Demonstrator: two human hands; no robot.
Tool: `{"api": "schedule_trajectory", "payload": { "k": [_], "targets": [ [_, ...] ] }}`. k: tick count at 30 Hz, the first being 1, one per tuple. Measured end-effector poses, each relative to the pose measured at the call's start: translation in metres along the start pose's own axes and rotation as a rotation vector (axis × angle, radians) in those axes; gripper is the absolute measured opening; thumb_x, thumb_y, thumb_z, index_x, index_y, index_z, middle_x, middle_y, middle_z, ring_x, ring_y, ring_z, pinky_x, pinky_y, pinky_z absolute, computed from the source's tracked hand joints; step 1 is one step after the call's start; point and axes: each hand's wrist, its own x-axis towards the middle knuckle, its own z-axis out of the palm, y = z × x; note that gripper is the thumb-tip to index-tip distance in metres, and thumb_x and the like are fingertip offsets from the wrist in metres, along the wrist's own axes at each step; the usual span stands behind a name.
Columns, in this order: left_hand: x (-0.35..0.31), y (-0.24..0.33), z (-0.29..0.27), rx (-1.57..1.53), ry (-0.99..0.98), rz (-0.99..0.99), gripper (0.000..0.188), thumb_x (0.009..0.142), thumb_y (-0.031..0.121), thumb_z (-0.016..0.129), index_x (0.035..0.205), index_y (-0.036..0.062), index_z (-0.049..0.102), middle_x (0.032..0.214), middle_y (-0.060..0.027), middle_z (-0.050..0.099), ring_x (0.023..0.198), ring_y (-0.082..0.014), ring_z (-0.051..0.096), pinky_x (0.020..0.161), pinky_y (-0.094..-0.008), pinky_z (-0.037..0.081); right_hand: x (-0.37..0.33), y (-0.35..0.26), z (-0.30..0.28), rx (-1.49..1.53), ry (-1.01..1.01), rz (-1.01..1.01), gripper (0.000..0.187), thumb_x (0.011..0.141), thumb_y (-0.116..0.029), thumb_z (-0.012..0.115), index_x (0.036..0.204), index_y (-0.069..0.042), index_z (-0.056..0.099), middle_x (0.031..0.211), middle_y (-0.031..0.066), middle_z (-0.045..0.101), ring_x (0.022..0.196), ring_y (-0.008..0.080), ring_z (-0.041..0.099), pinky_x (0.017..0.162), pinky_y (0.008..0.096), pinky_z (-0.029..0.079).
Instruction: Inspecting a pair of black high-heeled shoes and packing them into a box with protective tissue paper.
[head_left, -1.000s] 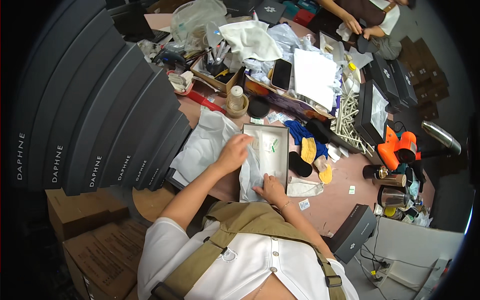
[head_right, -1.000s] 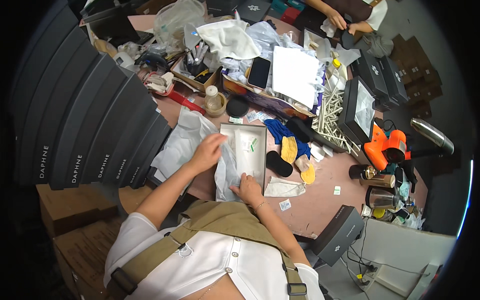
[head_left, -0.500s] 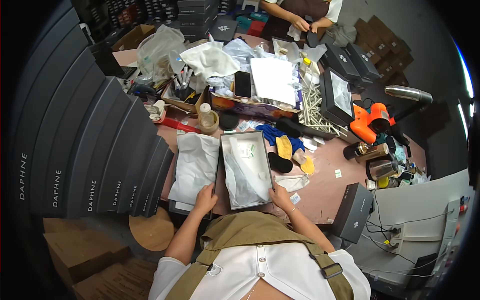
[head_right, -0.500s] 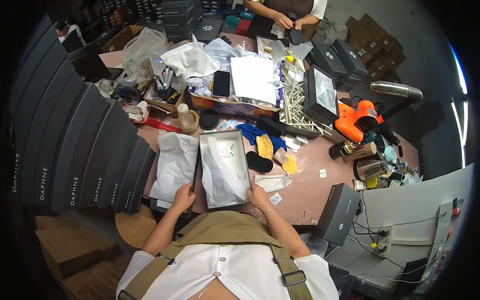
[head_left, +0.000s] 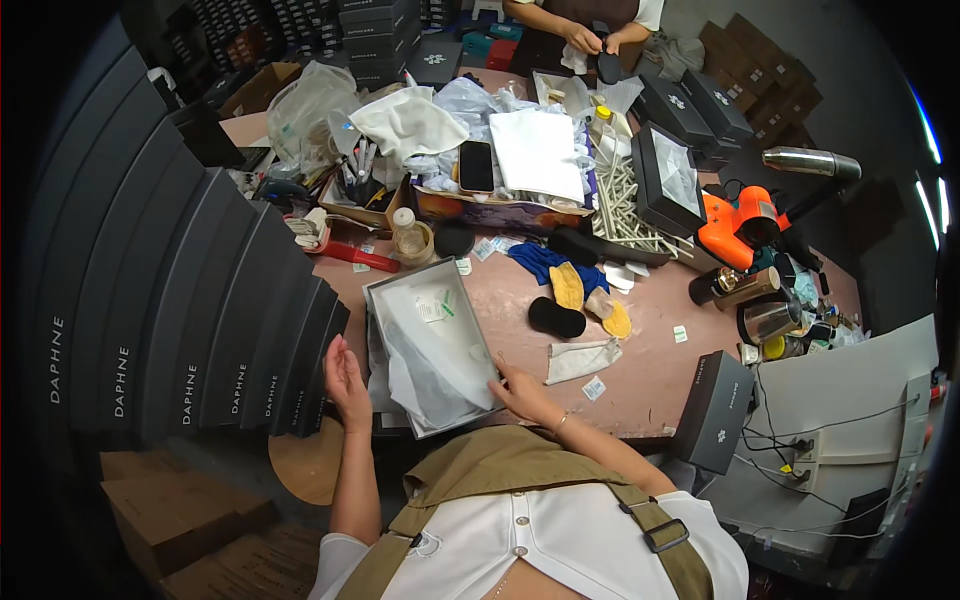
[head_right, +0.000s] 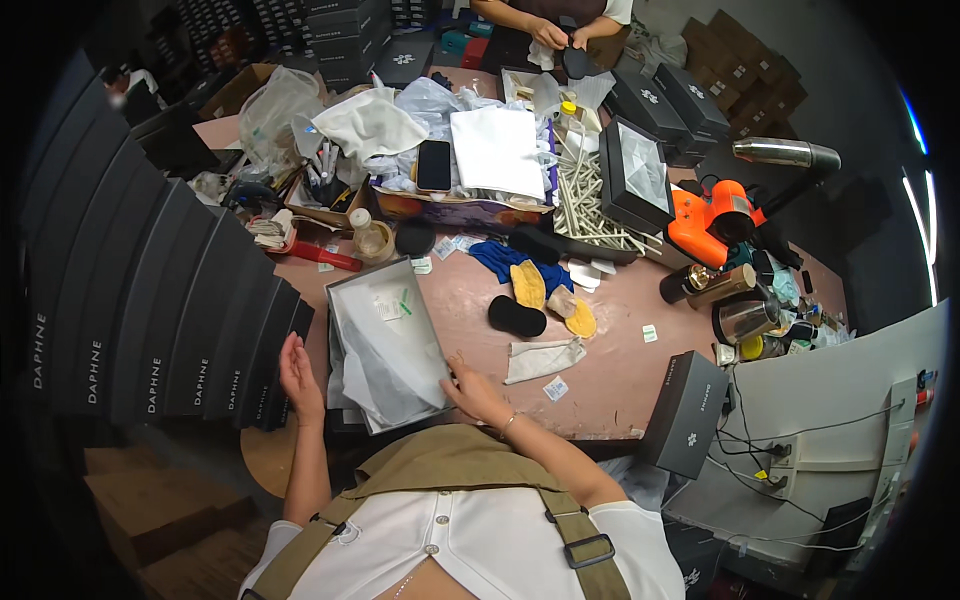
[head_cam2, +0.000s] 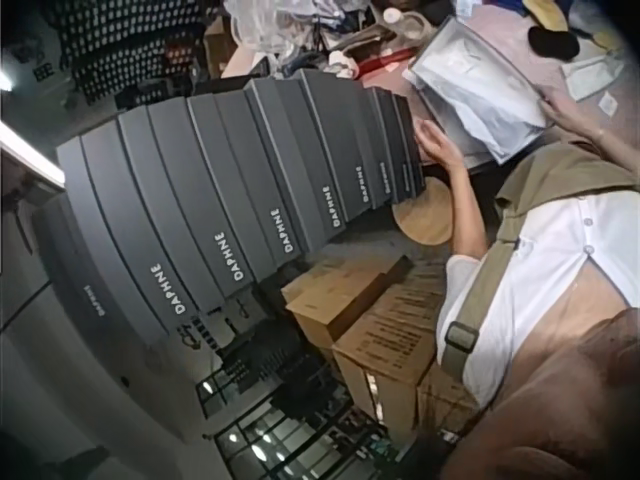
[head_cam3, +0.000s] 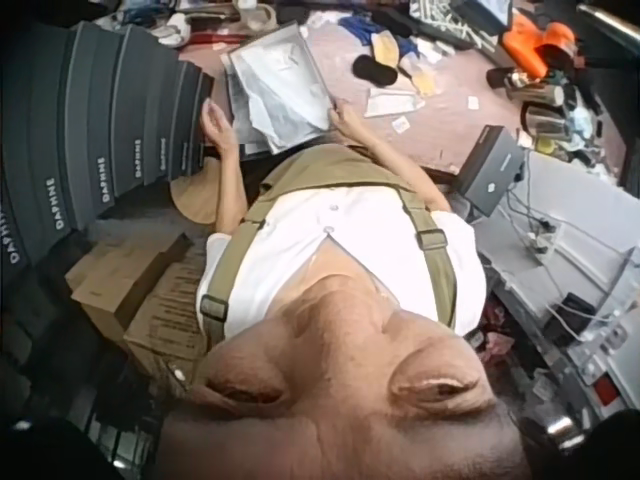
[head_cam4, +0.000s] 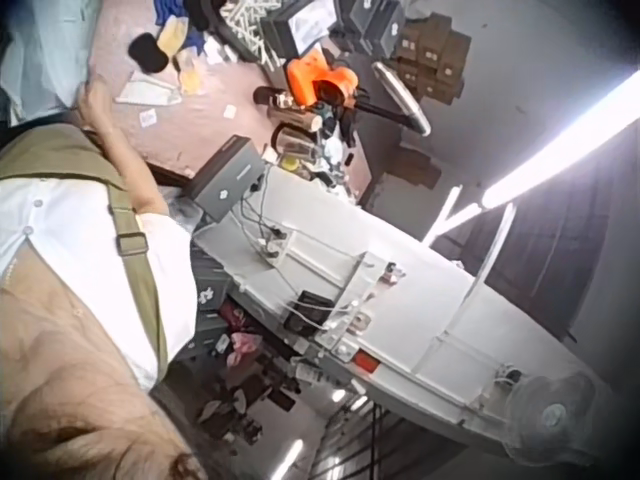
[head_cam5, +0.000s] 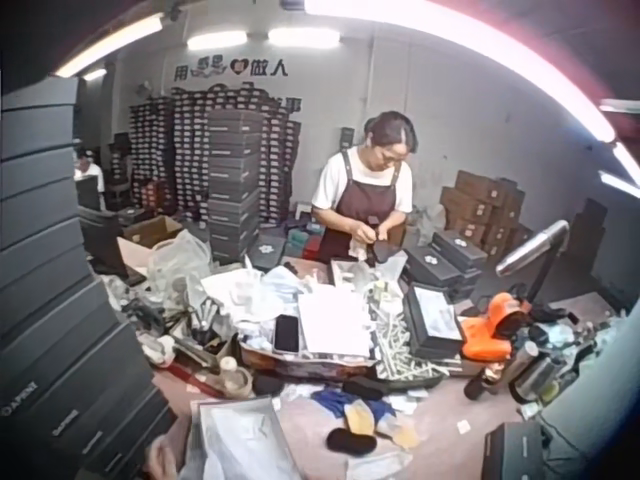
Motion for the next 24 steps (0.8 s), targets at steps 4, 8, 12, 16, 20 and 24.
{"api": "schedule_trajectory", "payload": {
  "k": [4, 8, 12, 16, 20, 24],
  "targets": [
    [0.03, 0.188, 0.021, -0.458, -0.705, 0.522, 0.028, 0.092, 0.021, 0.062, 0.106, -0.0033, 0.063, 0.101, -0.013, 0.062, 0.097, -0.0176, 0.06, 0.084, -0.0343, 0.05, 0.016, 0.02, -0.009, 0.176, -0.031, 0.045, 0.049, 0.089, -0.035, 0.062, 0.117, 0.005, 0.059, 0.103, 0.0252, 0.065, 0.089, 0.0342, 0.066, 0.079, 0.0388, 0.051],
    [0.02, 0.312, 0.01, -1.075, -1.843, 0.729, 0.014, 0.085, 0.006, 0.053, 0.088, -0.0003, 0.064, 0.092, -0.0194, 0.064, 0.086, -0.0346, 0.061, 0.073, -0.0457, 0.054, 0.076, 0.032, -0.07, -0.127, 0.021, -0.097, 0.046, 0.088, -0.033, 0.063, 0.117, 0.002, 0.06, 0.096, 0.018, 0.068, 0.078, 0.0262, 0.068, 0.07, 0.0356, 0.053],
    [-0.031, 0.349, -0.004, -0.926, -1.858, 0.823, 0.027, 0.087, 0.013, 0.047, 0.106, -0.0043, 0.057, 0.107, -0.0258, 0.057, 0.101, -0.042, 0.054, 0.083, -0.0585, 0.044, 0.095, 0.008, -0.139, 0.249, 0.042, 0.116, 0.043, 0.091, -0.026, 0.06, 0.123, 0.003, 0.056, 0.094, 0.0109, 0.066, 0.073, 0.0136, 0.064, 0.058, 0.027, 0.052],
    [-0.023, 0.34, 0.02, -0.935, -1.821, 0.917, 0.027, 0.087, 0.013, 0.047, 0.107, -0.0042, 0.057, 0.108, -0.0254, 0.057, 0.102, -0.0416, 0.053, 0.084, -0.0584, 0.043, 0.108, -0.005, -0.169, 0.357, -0.015, 0.229, 0.042, 0.095, -0.026, 0.058, 0.127, 0.001, 0.054, 0.102, 0.007, 0.063, 0.084, 0.0118, 0.063, 0.066, 0.0252, 0.055],
    [-0.008, 0.334, 0.042, -0.962, -1.797, 0.948, 0.028, 0.087, 0.013, 0.048, 0.107, -0.0041, 0.057, 0.109, -0.025, 0.056, 0.103, -0.0412, 0.052, 0.085, -0.0582, 0.043, 0.117, -0.005, -0.212, 0.391, 0.064, 0.259, 0.043, 0.096, -0.025, 0.056, 0.131, 0.0, 0.05, 0.112, 0.0101, 0.061, 0.091, 0.0153, 0.063, 0.071, 0.0281, 0.056],
    [0.008, 0.326, 0.062, -0.979, -1.771, 0.965, 0.028, 0.088, 0.012, 0.049, 0.108, -0.004, 0.056, 0.111, -0.0246, 0.056, 0.105, -0.0408, 0.052, 0.086, -0.058, 0.042, 0.128, -0.002, -0.245, 0.409, 0.095, 0.253, 0.044, 0.096, -0.027, 0.056, 0.131, -0.001, 0.051, 0.117, 0.0119, 0.058, 0.094, 0.0197, 0.062, 0.075, 0.0314, 0.055]
  ]
}}
